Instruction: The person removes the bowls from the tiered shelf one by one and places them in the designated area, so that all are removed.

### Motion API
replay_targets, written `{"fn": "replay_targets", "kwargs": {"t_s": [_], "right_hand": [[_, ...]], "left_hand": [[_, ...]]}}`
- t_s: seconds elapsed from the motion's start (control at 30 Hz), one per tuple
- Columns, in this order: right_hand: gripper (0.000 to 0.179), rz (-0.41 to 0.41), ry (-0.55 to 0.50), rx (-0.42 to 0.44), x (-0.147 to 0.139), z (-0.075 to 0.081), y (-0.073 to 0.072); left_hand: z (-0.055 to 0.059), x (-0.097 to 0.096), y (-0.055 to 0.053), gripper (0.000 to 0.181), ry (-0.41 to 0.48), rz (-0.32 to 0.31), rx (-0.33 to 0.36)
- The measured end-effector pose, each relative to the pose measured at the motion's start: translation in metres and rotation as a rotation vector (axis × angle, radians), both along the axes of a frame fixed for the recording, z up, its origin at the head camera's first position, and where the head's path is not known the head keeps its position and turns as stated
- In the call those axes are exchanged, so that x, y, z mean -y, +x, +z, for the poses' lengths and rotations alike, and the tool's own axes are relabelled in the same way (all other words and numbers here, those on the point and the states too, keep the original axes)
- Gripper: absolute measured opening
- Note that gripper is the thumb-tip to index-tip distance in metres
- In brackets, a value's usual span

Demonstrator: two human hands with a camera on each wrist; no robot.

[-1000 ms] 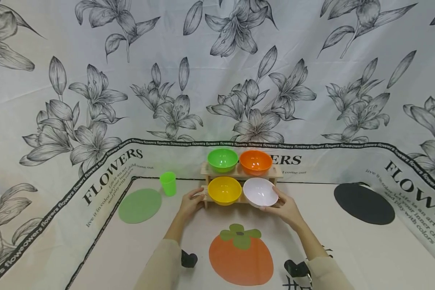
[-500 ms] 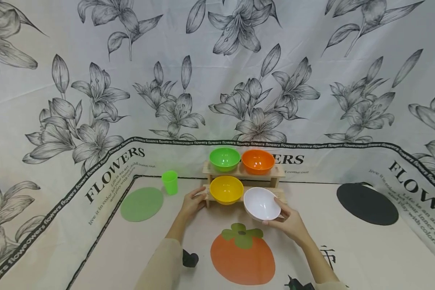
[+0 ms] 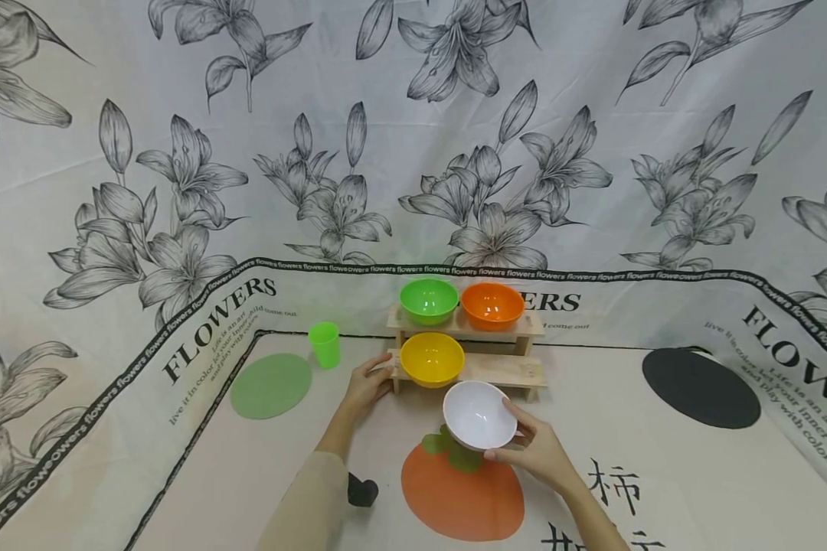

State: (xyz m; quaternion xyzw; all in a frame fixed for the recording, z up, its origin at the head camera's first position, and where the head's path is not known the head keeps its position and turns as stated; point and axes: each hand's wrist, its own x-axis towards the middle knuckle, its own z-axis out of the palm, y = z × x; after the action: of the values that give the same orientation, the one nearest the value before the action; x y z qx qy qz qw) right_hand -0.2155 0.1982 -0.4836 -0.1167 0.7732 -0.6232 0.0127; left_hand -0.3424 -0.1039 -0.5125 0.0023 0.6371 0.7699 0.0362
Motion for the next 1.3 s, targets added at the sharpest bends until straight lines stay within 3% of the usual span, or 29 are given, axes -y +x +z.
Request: {"fn": "replay_targets", "kwargs": {"t_s": [0.13, 0.37, 0.63, 1.0, 1.3], "right_hand": [[0.09, 0.024, -0.01, 0.008, 0.011, -0.007, 0.001], [0.091, 0.116, -0.011, -0.082, 0.029, -0.014, -0.002], [0.091, 0.23, -0.06, -0.068, 0.051, -0.014, -0.007], [0.093, 0.284, -0.047, -0.025, 0.072, -0.022, -0.014], [0.095, 0.344, -0.07, -0.017, 0.084, -0.021, -0.012]], "left_hand": [[0.0, -0.001, 0.0, 0.039, 0.01, 0.007, 0.004], [-0.001, -0.002, -0.002, 0.039, 0.032, 0.016, -0.001], [-0.002, -0.001, -0.002, 0.039, 0.028, 0.009, -0.01], [0.001, -0.001, -0.001, 0.039, 0.018, 0.004, 0.008], [0.0, 0.0, -0.002, 0.038, 0.008, 0.005, 0.002]]}}
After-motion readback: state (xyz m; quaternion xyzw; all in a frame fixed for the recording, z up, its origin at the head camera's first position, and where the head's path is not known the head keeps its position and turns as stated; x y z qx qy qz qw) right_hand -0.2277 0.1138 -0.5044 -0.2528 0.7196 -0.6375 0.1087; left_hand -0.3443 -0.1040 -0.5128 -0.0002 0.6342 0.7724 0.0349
